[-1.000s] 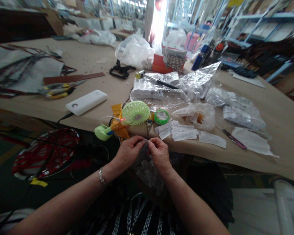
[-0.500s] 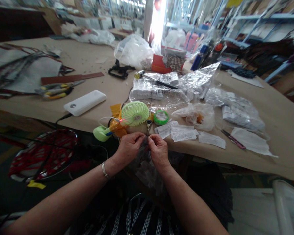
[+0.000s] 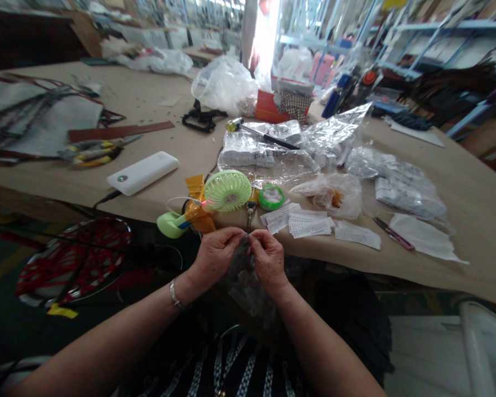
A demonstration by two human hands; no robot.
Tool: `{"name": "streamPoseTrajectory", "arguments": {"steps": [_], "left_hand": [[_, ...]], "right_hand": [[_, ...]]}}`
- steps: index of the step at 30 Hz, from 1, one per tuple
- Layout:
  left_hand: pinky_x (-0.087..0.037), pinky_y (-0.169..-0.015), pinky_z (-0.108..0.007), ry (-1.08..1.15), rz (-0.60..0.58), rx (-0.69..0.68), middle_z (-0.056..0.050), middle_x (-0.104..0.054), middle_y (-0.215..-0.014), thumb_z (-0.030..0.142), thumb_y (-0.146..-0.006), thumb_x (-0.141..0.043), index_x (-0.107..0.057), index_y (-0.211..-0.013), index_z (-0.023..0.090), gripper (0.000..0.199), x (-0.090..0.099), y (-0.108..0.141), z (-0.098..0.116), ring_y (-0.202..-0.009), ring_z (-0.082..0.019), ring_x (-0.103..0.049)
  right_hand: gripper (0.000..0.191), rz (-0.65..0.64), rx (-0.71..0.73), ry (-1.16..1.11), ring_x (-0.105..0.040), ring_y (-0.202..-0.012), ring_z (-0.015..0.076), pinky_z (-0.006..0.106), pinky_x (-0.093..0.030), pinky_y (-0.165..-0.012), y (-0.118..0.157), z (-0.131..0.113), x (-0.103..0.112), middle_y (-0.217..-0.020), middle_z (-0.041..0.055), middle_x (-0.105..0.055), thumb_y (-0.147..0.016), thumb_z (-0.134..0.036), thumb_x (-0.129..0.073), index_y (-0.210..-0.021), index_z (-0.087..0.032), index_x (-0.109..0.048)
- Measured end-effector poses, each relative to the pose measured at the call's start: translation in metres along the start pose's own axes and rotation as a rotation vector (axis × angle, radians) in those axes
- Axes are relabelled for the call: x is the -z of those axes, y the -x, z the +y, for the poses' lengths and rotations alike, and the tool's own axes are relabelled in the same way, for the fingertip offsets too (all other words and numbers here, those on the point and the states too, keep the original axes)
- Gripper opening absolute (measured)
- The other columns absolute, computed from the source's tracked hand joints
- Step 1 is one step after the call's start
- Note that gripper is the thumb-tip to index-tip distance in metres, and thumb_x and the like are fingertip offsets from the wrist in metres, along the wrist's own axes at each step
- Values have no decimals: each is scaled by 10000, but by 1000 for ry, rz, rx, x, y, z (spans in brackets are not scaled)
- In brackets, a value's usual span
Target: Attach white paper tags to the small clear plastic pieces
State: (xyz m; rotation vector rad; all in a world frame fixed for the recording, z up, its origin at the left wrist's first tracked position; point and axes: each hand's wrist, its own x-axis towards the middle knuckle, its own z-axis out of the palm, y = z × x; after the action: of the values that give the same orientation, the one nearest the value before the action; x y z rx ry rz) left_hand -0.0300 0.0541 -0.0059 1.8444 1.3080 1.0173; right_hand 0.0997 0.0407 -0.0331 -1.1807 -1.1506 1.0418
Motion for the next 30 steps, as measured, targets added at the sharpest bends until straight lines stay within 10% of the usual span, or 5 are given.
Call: {"name": "streamPoseTrajectory", "arguments": {"steps": [9,15,20,30], "left_hand": [[-432,-622,-196,137,17,165,-1,-670,-703,247,-806,-505,-667,-738,174,190,-1,3,-1,-648,-120,-584],[-446,-660,-220,146,-30,181,-11,-692,-730,268,-788,-538,-697,-762,190,179,-1,13,-13,-686,-145,-605],[-449,-807,-266,105,-73,160,-36,-706,-949,275,-789,-538,-700,-941,215,231,-5,20,-24,-873,-191,-626],[-420,-612,-227,329,-239,346,-24,-648,-663,261,-765,-555,-671,-694,153,174,-21,19,1,-650,-143,-569]], "right_hand": [[164,-66,24,170,-541,-530,114,237,-439,-551,14,-11,13,-575,-38,-569,-839,-302,-520,-932,-198,-606],[180,-36,526,842,-574,-846,202,339,-439,-796,10,-34,53,-858,50,-641,-853,-234,-513,-991,-225,-629],[258,3,605,1278,-466,-1109,292,454,-284,-958,-5,-31,65,-1079,78,-631,-819,-256,-577,-1071,-212,-613],[137,39,713,1133,-566,-1008,191,433,-192,-1031,-11,-23,73,-940,-18,-699,-850,-200,-545,-902,-268,-652]]}}
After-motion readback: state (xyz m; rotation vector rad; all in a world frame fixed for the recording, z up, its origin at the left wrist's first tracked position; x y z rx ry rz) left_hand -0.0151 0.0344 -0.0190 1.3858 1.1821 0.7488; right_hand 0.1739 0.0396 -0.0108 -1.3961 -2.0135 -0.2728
